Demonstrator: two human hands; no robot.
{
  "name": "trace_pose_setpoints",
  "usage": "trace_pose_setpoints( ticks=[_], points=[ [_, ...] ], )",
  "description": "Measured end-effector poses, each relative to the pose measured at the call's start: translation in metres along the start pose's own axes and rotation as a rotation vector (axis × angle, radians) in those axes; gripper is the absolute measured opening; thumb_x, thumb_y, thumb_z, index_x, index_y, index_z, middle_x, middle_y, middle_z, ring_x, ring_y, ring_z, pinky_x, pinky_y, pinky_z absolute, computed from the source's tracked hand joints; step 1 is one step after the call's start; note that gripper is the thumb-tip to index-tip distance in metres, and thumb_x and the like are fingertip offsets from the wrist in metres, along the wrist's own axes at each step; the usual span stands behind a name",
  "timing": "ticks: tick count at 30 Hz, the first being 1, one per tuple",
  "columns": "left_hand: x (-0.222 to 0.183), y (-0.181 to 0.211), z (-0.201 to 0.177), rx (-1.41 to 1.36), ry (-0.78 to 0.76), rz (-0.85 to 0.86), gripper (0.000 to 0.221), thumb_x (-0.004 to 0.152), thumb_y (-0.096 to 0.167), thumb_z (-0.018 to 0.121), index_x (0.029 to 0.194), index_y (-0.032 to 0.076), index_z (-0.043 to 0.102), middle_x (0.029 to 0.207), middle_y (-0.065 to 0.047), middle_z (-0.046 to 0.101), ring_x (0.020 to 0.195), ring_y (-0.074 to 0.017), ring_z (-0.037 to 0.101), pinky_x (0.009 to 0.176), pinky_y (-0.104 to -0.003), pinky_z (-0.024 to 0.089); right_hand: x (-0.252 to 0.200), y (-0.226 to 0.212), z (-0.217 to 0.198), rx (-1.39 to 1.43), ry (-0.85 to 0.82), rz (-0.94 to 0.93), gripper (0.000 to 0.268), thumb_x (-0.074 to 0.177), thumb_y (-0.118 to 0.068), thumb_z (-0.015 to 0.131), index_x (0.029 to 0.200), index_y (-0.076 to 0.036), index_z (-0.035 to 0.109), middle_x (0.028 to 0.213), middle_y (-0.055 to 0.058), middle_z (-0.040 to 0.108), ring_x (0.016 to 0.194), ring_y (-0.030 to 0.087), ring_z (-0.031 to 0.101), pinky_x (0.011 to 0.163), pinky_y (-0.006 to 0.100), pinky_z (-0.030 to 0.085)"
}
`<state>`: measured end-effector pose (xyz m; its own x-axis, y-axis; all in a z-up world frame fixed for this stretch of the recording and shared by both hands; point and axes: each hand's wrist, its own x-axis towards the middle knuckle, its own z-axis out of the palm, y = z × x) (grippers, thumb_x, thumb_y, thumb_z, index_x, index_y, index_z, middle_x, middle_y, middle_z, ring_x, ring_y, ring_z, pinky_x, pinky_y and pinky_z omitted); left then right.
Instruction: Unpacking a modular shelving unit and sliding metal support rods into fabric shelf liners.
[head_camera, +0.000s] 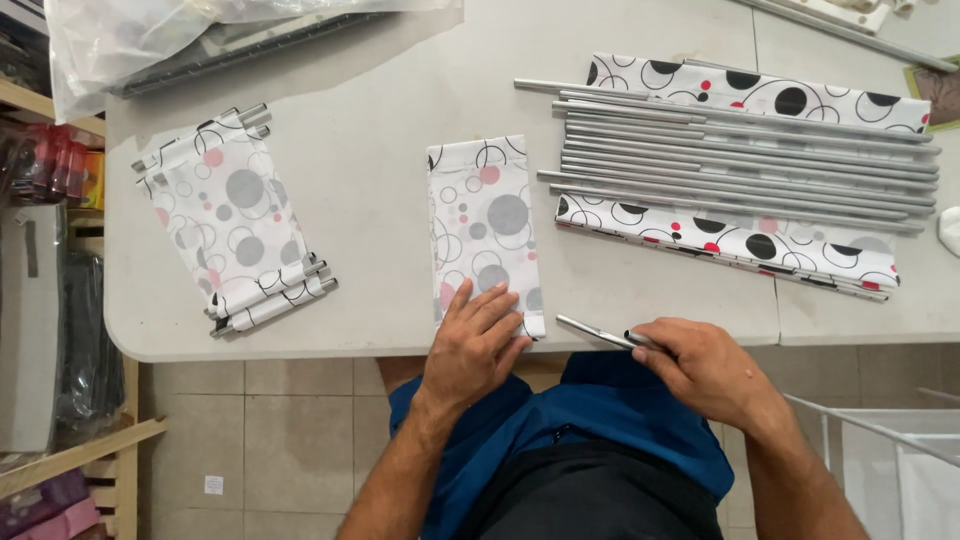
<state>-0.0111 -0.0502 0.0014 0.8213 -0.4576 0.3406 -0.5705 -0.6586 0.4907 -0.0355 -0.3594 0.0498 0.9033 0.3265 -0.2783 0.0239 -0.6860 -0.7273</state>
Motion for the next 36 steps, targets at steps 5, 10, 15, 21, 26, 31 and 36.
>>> trace_pose_setpoints(
  ticks=[5, 10, 15, 21, 26, 31, 36],
  points=[
    [-0.001, -0.002, 0.004, -0.009, 0.059, -0.005, 0.023, 0.095, 0.033, 0.071, 0.102, 0.011, 0.075, 0.119, -0.01, 0.074, 0.122, -0.0279, 0.066, 0.119, -0.054, 0.034, 0.002, -0.006, 0.0, -0.033, -0.033, -0.016, 0.016, 0.092, -0.015, 0.067, 0.104, -0.013, 0.077, 0.078, 0.01, 0.077, 0.076, 0.033, 0.076, 0.071, 0.043, 0.062],
    [0.001, 0.0, 0.003, -0.041, 0.082, -0.03, 0.026, 0.097, 0.037, 0.07, 0.098, 0.011, 0.074, 0.116, -0.01, 0.075, 0.12, -0.0274, 0.068, 0.119, -0.053, 0.035, 0.001, 0.0, 0.01, 0.005, -0.001, -0.023, 0.015, 0.094, -0.02, 0.066, 0.104, -0.017, 0.077, 0.077, 0.006, 0.075, 0.074, 0.028, 0.075, 0.07, 0.04, 0.062],
    [0.0, -0.002, 0.003, -0.037, 0.089, -0.02, 0.026, 0.097, 0.037, 0.07, 0.099, 0.011, 0.074, 0.116, -0.01, 0.075, 0.12, -0.0272, 0.068, 0.119, -0.053, 0.036, 0.002, -0.001, 0.01, 0.044, -0.035, -0.032, 0.015, 0.094, -0.018, 0.067, 0.103, -0.015, 0.078, 0.078, 0.007, 0.078, 0.076, 0.031, 0.077, 0.071, 0.041, 0.062],
    [0.001, -0.001, 0.003, -0.045, 0.099, -0.015, 0.026, 0.098, 0.036, 0.069, 0.1, 0.011, 0.075, 0.115, -0.01, 0.075, 0.12, -0.0281, 0.068, 0.118, -0.054, 0.036, 0.011, 0.002, 0.011, 0.007, 0.008, -0.11, 0.015, 0.094, -0.02, 0.067, 0.105, -0.016, 0.076, 0.079, 0.005, 0.074, 0.074, 0.027, 0.075, 0.068, 0.04, 0.061],
    [-0.002, -0.003, 0.003, -0.022, 0.098, 0.007, 0.026, 0.1, 0.038, 0.065, 0.102, 0.013, 0.074, 0.118, -0.008, 0.074, 0.121, -0.0273, 0.067, 0.118, -0.054, 0.036, 0.028, -0.015, 0.009, -0.107, 0.102, -0.221, 0.012, 0.094, -0.022, 0.07, 0.102, -0.016, 0.076, 0.089, 0.003, 0.075, 0.083, 0.028, 0.074, 0.074, 0.04, 0.06],
    [0.001, 0.002, 0.003, -0.038, 0.063, 0.07, 0.019, 0.1, 0.031, 0.065, 0.102, 0.013, 0.07, 0.106, -0.005, 0.074, 0.114, -0.0247, 0.069, 0.119, -0.057, 0.032, 0.051, -0.041, 0.008, 0.008, 0.04, -0.233, 0.008, 0.092, -0.018, 0.072, 0.099, -0.014, 0.074, 0.081, 0.007, 0.077, 0.081, 0.033, 0.076, 0.071, 0.043, 0.062],
    [0.003, 0.007, 0.003, 0.029, 0.06, 0.075, 0.015, 0.097, 0.027, 0.069, 0.1, 0.013, 0.069, 0.097, -0.003, 0.072, 0.107, -0.0219, 0.071, 0.118, -0.055, 0.035, 0.069, -0.063, 0.027, 0.008, 0.049, -0.28, 0.007, 0.09, -0.017, 0.073, 0.096, -0.015, 0.071, 0.076, 0.008, 0.074, 0.077, 0.034, 0.075, 0.068, 0.045, 0.061]
  ],
)
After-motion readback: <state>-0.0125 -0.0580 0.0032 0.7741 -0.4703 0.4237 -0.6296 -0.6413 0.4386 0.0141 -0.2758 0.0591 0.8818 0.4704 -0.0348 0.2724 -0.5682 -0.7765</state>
